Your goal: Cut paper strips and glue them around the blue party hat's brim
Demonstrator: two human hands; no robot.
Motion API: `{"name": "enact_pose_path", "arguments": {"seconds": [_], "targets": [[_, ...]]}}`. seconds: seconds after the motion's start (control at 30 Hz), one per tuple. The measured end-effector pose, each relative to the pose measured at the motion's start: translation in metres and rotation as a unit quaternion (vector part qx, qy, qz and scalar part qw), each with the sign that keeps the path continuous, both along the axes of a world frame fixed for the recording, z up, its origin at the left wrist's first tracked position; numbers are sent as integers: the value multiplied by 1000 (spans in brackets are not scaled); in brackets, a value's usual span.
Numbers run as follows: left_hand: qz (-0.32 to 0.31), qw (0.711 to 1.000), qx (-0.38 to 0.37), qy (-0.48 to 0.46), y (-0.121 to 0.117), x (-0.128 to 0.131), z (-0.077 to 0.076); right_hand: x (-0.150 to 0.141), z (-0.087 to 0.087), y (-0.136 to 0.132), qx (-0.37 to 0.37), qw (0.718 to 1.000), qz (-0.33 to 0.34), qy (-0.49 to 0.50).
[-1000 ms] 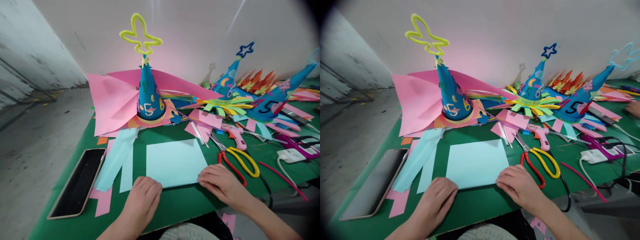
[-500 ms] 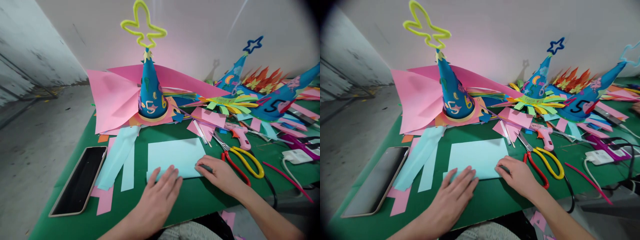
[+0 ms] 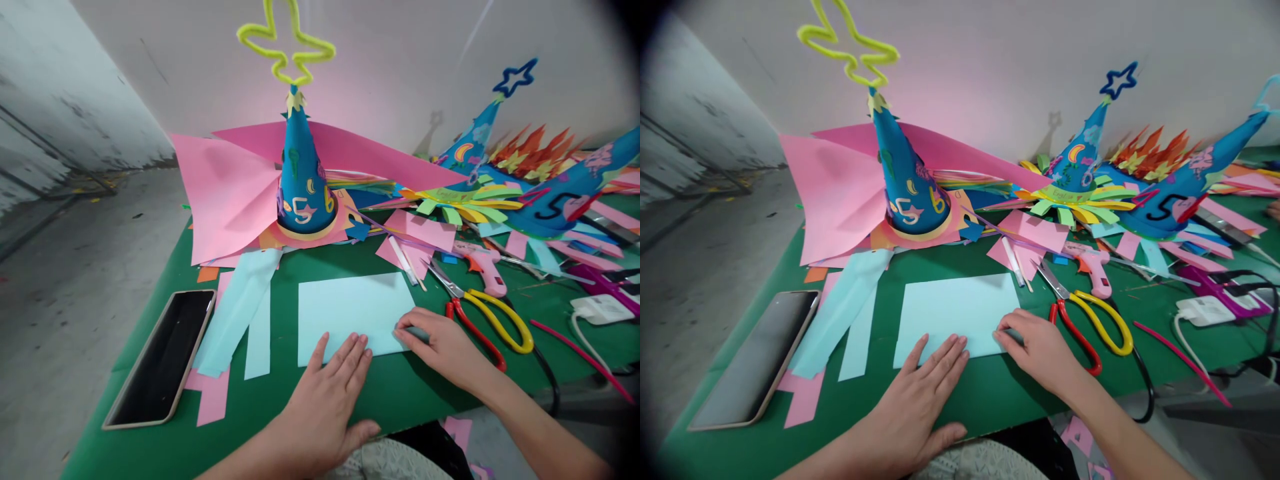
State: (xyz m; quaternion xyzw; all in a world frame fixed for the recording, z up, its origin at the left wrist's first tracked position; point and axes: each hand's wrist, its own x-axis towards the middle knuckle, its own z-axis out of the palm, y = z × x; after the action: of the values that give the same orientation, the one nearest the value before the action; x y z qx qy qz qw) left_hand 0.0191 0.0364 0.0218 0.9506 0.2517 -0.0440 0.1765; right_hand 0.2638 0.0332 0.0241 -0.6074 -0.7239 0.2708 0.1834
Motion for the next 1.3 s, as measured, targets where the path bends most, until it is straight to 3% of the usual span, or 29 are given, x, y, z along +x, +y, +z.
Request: {"name": "enact_pose_path", "arguments": {"seconds": [0.37,0.73,1.0,1.3], "targets": [[6,1000,18,1,-1,1,-1,1,-9,-1,25,999,-43,1],[13,995,98,7,-7,0,-9,0,-18,0,64,995,-70,-7],[50,997,56,7,-12,11,-10,-1,-24,0,76,993,-89,-13],[62,994,86,-8,-16,13,-16,4,-15,-4,46,995,-84,10]]}}
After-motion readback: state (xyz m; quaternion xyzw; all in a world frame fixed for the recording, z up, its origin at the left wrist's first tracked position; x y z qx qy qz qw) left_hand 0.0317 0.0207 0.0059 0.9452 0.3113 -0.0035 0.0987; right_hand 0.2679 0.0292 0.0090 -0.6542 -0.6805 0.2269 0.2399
